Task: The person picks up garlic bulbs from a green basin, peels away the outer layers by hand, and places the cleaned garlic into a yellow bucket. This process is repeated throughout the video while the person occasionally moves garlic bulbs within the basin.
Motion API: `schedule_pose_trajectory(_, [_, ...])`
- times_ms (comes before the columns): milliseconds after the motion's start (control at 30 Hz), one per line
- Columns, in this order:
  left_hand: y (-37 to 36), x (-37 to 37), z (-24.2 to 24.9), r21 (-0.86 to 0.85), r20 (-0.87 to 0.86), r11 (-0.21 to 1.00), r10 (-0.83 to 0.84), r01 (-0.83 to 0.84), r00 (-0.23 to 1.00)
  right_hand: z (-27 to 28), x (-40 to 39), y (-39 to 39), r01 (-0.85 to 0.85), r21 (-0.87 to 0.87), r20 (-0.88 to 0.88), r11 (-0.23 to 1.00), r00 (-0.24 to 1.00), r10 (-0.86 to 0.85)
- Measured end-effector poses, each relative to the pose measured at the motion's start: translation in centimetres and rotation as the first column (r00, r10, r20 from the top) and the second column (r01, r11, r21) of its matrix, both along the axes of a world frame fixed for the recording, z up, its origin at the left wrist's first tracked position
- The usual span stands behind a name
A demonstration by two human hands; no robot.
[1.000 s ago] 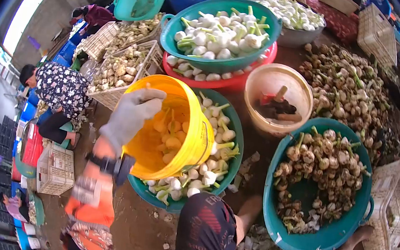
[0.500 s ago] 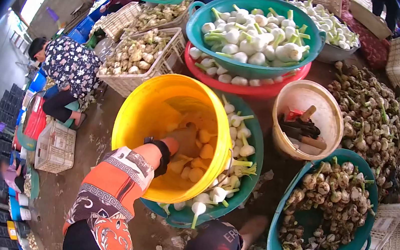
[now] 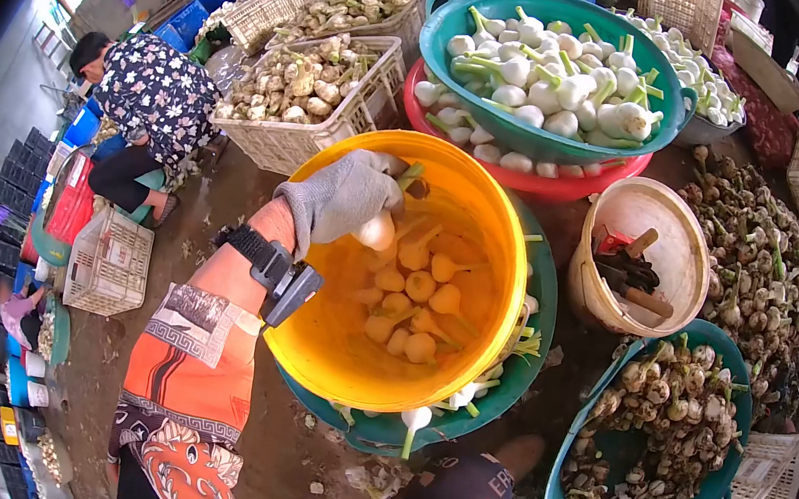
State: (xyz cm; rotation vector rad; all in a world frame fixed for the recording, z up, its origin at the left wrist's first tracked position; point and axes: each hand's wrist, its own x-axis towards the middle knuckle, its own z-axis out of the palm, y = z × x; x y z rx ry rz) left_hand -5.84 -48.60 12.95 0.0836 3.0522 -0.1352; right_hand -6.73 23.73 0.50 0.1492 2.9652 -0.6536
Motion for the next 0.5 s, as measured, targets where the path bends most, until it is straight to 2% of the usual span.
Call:
schedule_pose_trajectory(33, [0.0,0.0,0.0,-0.064,0.032,0.997,0.037,-0.035,0.999,0.4,0.2,0.2,0.005,-0.007,-0.003,1.0,1.0,-0.005])
schedule_pose_trajectory(67, [-0.1,0.5,-0.2,0.133,-0.163,0.991,0.031,-0.009,0.986,0.7,0.8,0.1,0.001,-0.01,0.0,1.0,1.0,-0.001])
schedule_pose_trajectory(100, [0.0,0.4,-0.3,0.362,-0.042,0.898,0.282,-0.248,0.958,0.8,1.2,0.1,0.0,-0.01,0.006,1.0,1.0,0.001])
schedule_pose_trajectory(133, [0.8,0.1,0.7,0.535,0.135,0.701,0.481,-0.472,0.866,0.9,2.1,0.4,-0.004,-0.006,0.011,1.0,1.0,0.004])
schedule_pose_trajectory(167, [1.5,-0.2,1.4,0.627,0.343,0.424,0.603,-0.654,0.72,1.2,2.8,0.5,-0.004,-0.008,0.017,1.0,1.0,0.004])
schedule_pose_trajectory(200, [1.6,-0.5,1.5,0.474,0.415,0.522,0.578,-0.709,0.703,1.4,3.5,0.5,-0.002,-0.012,0.023,1.0,1.0,0.002])
schedule_pose_trajectory(300, [1.3,-1.3,-0.9,0.17,0.402,0.798,0.479,-0.578,0.78,2.3,5.3,0.7,-0.011,-0.025,0.042,1.0,0.999,0.012])
schedule_pose_trajectory(333, [1.3,-1.3,-1.7,0.154,0.398,0.827,0.449,-0.54,0.8,2.5,5.7,0.6,-0.008,-0.024,0.056,1.0,0.998,0.01])
schedule_pose_trajectory(467, [1.9,-1.3,-4.1,0.142,0.426,0.789,0.497,-0.598,0.756,3.4,5.8,-1.5,0.061,-0.054,0.154,0.997,0.987,-0.052])
schedule_pose_trajectory(500, [1.9,-1.2,-5.2,0.192,0.397,0.77,0.505,-0.608,0.766,3.6,5.8,-1.5,0.058,-0.039,0.163,0.998,0.985,-0.051])
